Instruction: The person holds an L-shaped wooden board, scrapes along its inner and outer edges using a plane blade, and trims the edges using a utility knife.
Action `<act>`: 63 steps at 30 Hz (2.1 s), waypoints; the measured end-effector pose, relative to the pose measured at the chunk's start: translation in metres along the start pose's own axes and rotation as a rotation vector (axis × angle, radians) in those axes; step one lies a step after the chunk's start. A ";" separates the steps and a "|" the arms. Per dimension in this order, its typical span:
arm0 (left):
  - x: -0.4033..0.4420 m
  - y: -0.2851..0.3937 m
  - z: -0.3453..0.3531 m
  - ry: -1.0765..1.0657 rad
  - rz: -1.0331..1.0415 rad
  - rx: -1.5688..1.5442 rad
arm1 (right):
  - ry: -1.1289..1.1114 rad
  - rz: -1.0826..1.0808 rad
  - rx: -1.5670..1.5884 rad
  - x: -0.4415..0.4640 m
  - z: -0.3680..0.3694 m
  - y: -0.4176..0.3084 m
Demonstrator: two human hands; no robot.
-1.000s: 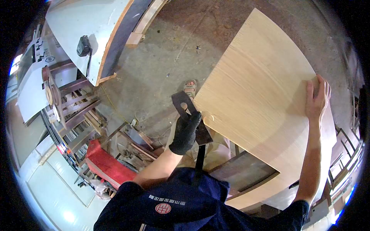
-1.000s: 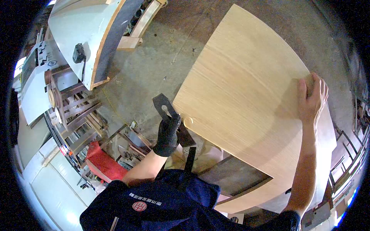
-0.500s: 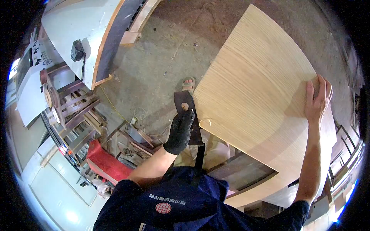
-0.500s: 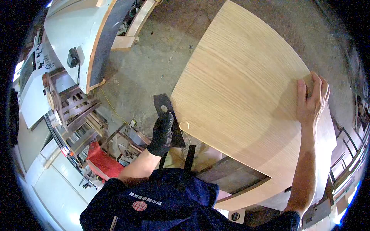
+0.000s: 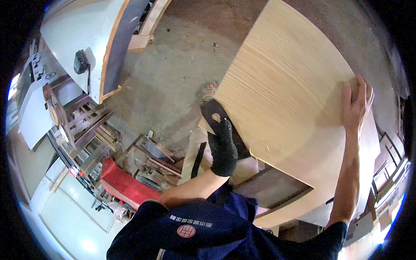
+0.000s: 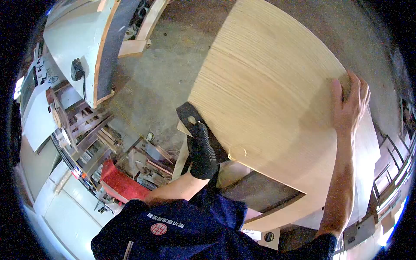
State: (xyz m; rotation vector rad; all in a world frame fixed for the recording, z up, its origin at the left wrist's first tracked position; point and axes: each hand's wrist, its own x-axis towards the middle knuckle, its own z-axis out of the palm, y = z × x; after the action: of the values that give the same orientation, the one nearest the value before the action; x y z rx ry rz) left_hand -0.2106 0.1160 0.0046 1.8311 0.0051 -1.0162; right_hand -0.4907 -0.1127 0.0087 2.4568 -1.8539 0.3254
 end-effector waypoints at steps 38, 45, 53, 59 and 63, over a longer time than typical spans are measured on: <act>-0.020 -0.060 -0.070 -0.486 0.593 0.885 | -0.011 0.074 -0.034 -0.001 -0.003 -0.009; -0.036 -0.055 -0.042 -0.453 0.260 0.808 | 0.021 0.061 -0.075 -0.004 -0.001 -0.010; -0.064 -0.099 -0.028 -0.390 0.109 0.573 | 0.025 0.087 -0.035 -0.003 -0.002 -0.009; -0.078 -0.073 0.004 -0.402 -0.371 0.160 | 0.029 0.112 -0.027 0.000 -0.004 -0.017; -0.088 -0.024 0.037 -0.221 -0.267 0.208 | 0.016 0.094 0.009 -0.005 -0.004 -0.012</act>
State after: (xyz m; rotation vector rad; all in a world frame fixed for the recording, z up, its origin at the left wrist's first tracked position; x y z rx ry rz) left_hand -0.3011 0.1363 0.0370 1.9292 0.0107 -1.4493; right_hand -0.4810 -0.1040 0.0123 2.3700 -1.9698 0.3577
